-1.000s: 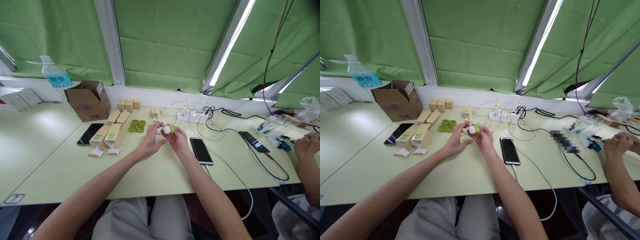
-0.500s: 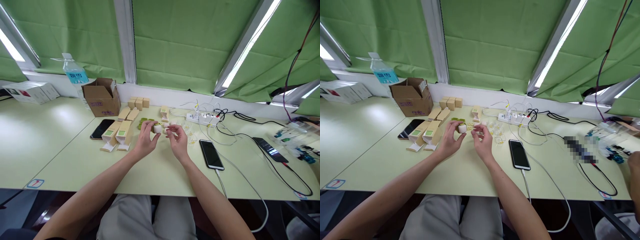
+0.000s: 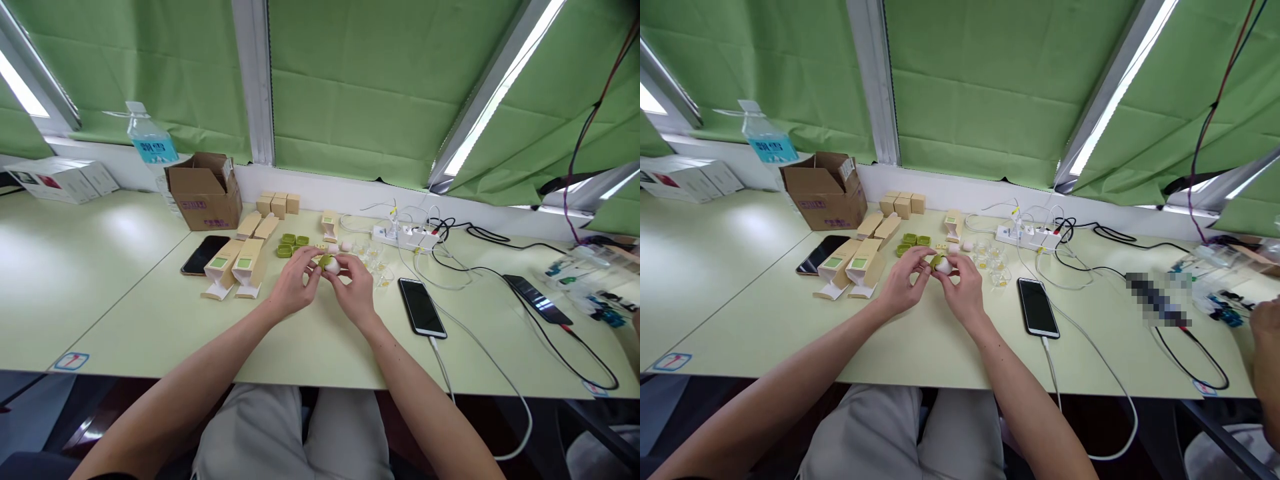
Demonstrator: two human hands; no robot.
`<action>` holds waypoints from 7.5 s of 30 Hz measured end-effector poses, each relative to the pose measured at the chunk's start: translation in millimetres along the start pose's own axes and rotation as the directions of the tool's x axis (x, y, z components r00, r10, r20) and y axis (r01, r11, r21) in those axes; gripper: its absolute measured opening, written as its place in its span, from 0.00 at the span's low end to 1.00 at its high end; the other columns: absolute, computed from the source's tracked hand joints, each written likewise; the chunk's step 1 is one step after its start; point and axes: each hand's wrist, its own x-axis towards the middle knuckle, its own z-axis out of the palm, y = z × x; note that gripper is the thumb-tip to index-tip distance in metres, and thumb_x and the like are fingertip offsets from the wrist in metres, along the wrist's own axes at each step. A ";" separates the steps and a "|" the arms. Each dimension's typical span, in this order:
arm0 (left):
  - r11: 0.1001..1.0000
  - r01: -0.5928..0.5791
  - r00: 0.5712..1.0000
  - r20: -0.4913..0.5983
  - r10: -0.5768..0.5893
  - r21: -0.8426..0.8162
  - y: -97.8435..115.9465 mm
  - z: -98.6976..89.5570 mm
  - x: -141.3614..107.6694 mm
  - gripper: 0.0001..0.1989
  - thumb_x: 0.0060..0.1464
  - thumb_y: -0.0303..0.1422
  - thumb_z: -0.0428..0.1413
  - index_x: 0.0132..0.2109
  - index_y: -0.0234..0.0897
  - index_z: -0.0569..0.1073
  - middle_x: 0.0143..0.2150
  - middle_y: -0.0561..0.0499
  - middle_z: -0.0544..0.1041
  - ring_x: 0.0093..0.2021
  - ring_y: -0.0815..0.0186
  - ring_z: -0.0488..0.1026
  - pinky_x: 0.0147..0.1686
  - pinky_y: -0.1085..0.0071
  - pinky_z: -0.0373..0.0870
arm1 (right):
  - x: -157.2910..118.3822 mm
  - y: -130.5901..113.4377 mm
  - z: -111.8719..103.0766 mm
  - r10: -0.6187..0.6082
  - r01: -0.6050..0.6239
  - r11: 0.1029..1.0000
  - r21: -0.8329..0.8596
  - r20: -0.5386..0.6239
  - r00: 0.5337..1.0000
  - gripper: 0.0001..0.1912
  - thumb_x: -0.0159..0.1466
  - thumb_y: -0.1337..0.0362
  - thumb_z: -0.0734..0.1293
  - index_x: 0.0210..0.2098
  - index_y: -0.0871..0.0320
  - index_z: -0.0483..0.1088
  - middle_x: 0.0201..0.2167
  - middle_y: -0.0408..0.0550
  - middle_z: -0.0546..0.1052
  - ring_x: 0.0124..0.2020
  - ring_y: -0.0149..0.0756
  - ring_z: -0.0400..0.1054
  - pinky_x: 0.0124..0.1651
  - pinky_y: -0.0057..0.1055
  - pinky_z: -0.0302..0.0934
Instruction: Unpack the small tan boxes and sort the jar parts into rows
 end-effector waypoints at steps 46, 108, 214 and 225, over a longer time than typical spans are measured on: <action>0.928 0.336 0.937 -0.043 -0.347 -0.162 -40.6 -2.6 10.2 0.25 0.56 0.34 0.66 0.61 0.41 0.76 0.45 0.49 0.81 0.41 0.63 0.76 0.46 0.65 0.70 | 22.1 41.4 -43.2 0.045 0.144 0.638 -0.757 0.224 0.974 0.12 0.65 0.70 0.75 0.48 0.55 0.80 0.49 0.53 0.85 0.56 0.54 0.70 0.58 0.48 0.63; 0.618 0.492 0.870 0.368 -0.327 -0.613 4.8 10.4 3.5 0.31 0.61 0.64 0.59 0.32 0.40 0.65 0.23 0.55 0.68 0.23 0.71 0.62 0.23 0.72 0.59 | -0.7 8.6 -7.6 -0.303 0.300 0.934 -0.191 0.015 0.953 0.08 0.70 0.66 0.64 0.43 0.52 0.76 0.47 0.55 0.78 0.52 0.46 0.76 0.55 0.47 0.75; 0.877 0.185 0.919 0.237 -0.314 0.444 -49.4 -50.5 -6.4 0.12 0.52 0.35 0.66 0.44 0.38 0.83 0.45 0.36 0.82 0.54 0.39 0.76 0.55 0.50 0.70 | -40.4 25.4 -27.4 -0.093 0.495 0.679 -0.543 0.605 0.791 0.11 0.72 0.68 0.66 0.36 0.55 0.79 0.33 0.47 0.84 0.30 0.36 0.72 0.32 0.36 0.48; 0.832 0.252 0.926 0.128 -0.356 0.494 -51.2 -31.6 1.6 0.12 0.54 0.39 0.68 0.31 0.41 0.74 0.35 0.41 0.78 0.45 0.44 0.77 0.46 0.56 0.69 | -37.2 21.8 -25.2 0.003 0.332 0.841 -0.427 0.617 0.787 0.08 0.70 0.70 0.69 0.37 0.53 0.79 0.37 0.44 0.87 0.36 0.37 0.79 0.37 0.32 0.58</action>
